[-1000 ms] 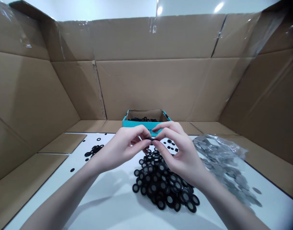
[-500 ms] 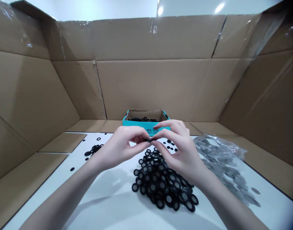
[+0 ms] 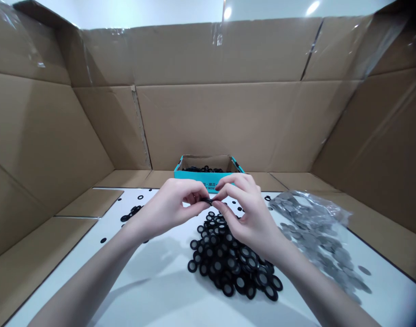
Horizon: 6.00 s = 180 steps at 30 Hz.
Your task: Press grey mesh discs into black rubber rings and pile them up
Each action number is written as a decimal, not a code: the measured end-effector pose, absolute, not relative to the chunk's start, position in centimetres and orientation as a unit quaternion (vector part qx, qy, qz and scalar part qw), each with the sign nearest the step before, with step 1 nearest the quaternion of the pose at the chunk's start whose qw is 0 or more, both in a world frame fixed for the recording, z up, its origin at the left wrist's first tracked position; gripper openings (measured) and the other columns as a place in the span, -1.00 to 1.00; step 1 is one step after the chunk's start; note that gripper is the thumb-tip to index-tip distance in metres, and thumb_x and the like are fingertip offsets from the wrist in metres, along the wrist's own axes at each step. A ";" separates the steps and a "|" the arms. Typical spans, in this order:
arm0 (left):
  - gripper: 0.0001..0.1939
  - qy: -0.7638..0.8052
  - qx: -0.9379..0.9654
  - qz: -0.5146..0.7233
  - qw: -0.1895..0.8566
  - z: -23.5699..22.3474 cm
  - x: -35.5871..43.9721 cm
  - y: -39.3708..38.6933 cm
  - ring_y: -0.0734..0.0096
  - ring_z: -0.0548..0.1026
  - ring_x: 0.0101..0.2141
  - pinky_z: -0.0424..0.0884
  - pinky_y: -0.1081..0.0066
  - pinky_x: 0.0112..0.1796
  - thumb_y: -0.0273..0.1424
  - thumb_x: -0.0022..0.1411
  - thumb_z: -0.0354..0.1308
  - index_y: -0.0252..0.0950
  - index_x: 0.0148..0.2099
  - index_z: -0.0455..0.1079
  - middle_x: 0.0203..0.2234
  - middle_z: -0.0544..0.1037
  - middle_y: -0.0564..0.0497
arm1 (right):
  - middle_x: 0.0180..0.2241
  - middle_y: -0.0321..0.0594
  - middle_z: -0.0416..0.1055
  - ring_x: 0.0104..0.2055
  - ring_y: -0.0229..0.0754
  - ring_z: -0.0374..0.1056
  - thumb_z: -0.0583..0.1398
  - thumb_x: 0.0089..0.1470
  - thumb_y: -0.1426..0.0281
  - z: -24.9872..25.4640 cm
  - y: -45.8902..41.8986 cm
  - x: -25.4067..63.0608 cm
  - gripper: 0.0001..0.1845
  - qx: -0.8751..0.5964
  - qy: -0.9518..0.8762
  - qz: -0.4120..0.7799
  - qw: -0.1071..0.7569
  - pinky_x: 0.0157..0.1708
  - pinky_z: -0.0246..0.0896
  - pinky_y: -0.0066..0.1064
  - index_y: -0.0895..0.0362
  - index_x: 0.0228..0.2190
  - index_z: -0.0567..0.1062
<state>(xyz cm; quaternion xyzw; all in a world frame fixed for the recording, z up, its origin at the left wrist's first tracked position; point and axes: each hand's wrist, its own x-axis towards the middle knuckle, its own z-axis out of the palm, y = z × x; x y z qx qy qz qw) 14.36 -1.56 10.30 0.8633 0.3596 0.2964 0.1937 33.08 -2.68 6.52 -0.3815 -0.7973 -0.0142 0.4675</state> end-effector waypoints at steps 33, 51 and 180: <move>-0.87 0.360 0.862 0.283 0.218 9.9 14.8 -1.6 0.55 0.42 -0.48 0.28 0.56 -0.46 -0.40 0.31 0.04 -0.29 -0.29 0.35 -0.49 0.50 0.11 | -0.16 -0.14 0.42 -0.03 0.00 0.25 0.12 0.14 0.49 6.6 -2.8 33.3 -0.88 -0.380 -0.802 -0.024 0.461 -0.15 0.06 -0.14 0.08 -0.43 0.33; -0.90 0.275 0.819 0.416 0.284 10.1 15.1 -1.8 0.55 0.48 -0.41 0.43 0.56 -0.38 -0.44 0.21 0.24 -0.35 -0.21 0.43 -0.43 0.51 0.07 | -0.19 -0.17 0.38 -0.12 -0.09 0.30 0.17 0.12 0.17 6.4 -1.6 33.9 -0.76 -0.338 -0.711 0.348 0.509 -0.22 0.17 -0.27 0.07 -0.41 0.41; -0.56 0.600 0.784 0.131 0.093 -1.7 -3.2 7.3 0.10 0.55 -0.27 0.43 0.34 -0.23 -0.03 -0.10 0.16 -0.20 -0.24 0.52 -0.33 0.63 -0.05 | -0.24 -0.11 0.58 -0.14 0.12 0.43 0.10 0.05 0.47 -5.8 -3.4 51.9 -0.74 -0.740 -0.658 -0.037 0.134 -0.26 0.22 -0.24 0.08 -0.32 0.60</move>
